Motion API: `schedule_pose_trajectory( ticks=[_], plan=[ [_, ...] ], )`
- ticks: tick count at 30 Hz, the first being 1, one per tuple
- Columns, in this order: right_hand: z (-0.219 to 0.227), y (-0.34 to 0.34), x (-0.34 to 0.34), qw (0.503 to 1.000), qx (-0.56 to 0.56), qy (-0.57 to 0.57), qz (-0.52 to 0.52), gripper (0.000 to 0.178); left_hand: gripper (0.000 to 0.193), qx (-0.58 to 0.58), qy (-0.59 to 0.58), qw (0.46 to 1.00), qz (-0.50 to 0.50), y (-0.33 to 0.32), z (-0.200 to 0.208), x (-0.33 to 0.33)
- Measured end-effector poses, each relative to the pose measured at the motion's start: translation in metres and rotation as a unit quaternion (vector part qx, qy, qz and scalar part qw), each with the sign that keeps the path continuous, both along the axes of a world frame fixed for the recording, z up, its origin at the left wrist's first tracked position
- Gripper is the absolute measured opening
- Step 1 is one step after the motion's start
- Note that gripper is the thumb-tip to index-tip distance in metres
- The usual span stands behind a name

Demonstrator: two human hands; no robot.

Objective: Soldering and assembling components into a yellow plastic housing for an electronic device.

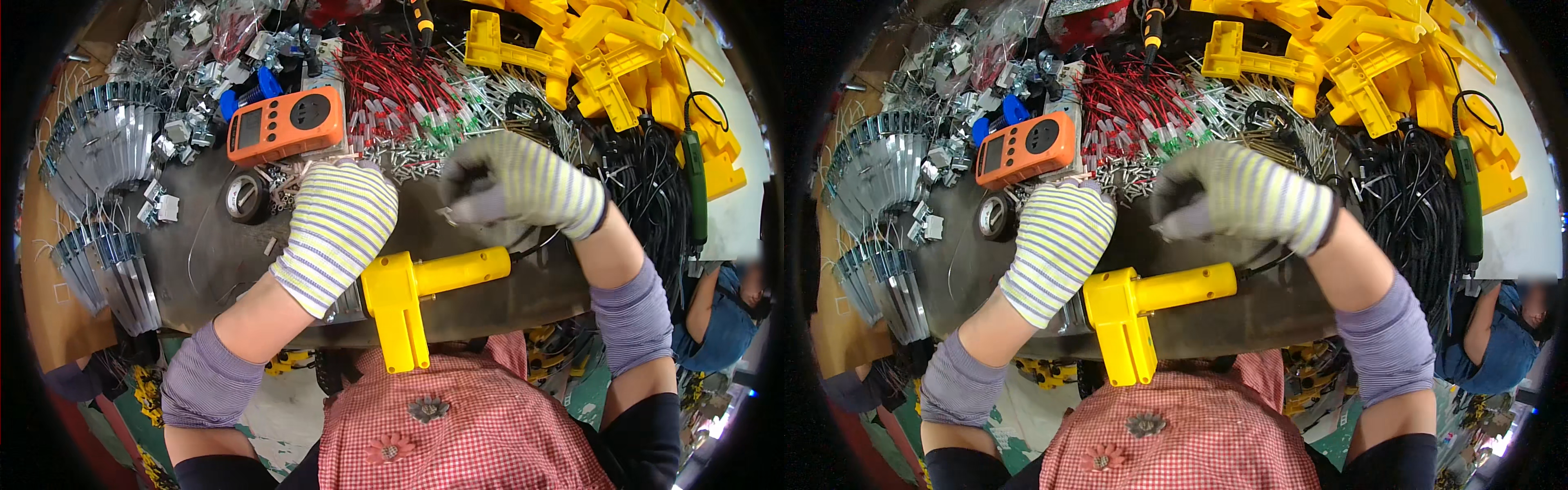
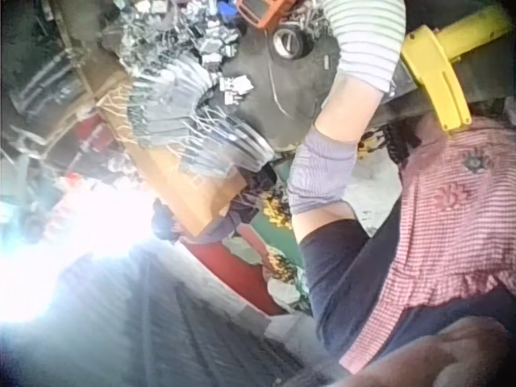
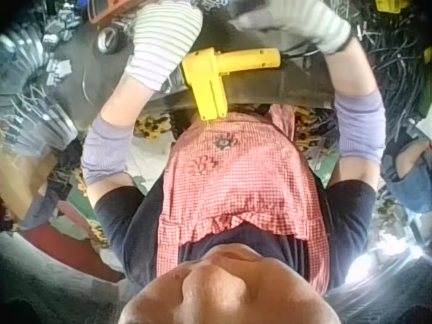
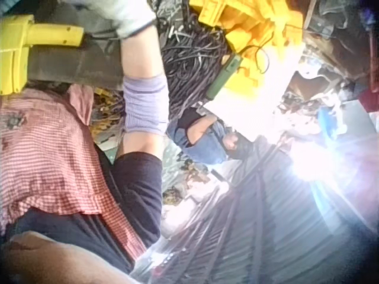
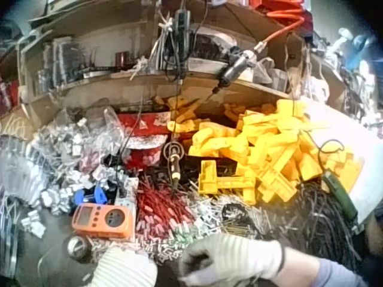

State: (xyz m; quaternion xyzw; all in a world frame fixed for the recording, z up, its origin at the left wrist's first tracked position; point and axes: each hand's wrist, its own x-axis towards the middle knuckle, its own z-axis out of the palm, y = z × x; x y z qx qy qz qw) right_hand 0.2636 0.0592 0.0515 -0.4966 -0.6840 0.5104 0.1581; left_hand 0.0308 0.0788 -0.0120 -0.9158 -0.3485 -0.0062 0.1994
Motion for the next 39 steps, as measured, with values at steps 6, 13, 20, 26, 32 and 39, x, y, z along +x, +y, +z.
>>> schedule_pose_trajectory(
  ticks=[6,13,20,26,32,39],
  plan=[
    [0.006,-0.017,0.028,0.975,-0.221,0.025,0.003,0.017,0.006,-0.029,-0.085,0.994,-0.061,0.01,0.005,-0.008],
    [0.0,-0.019,0.023,0.98,-0.197,-0.01,-0.01,0.02,0.011,-0.429,-0.373,0.82,-0.069,-0.014,0.023,-0.032],
    [0.007,-0.025,0.018,0.976,-0.202,0.046,-0.068,0.02,0.012,-0.452,-0.383,0.802,-0.08,-0.016,0.024,-0.041],
    [-0.003,-0.029,0.007,0.964,-0.201,0.134,-0.113,0.019,0.014,-0.397,-0.365,0.833,-0.119,-0.014,0.023,-0.042],
    [-0.004,-0.037,-0.003,0.958,-0.175,0.174,-0.146,0.017,0.017,-0.339,-0.346,0.867,-0.118,-0.011,0.031,-0.041],
    [-0.011,-0.038,-0.001,0.932,-0.2,0.252,-0.169,0.018,0.018,-0.326,-0.339,0.876,-0.101,-0.013,0.028,-0.047]
  ],
)
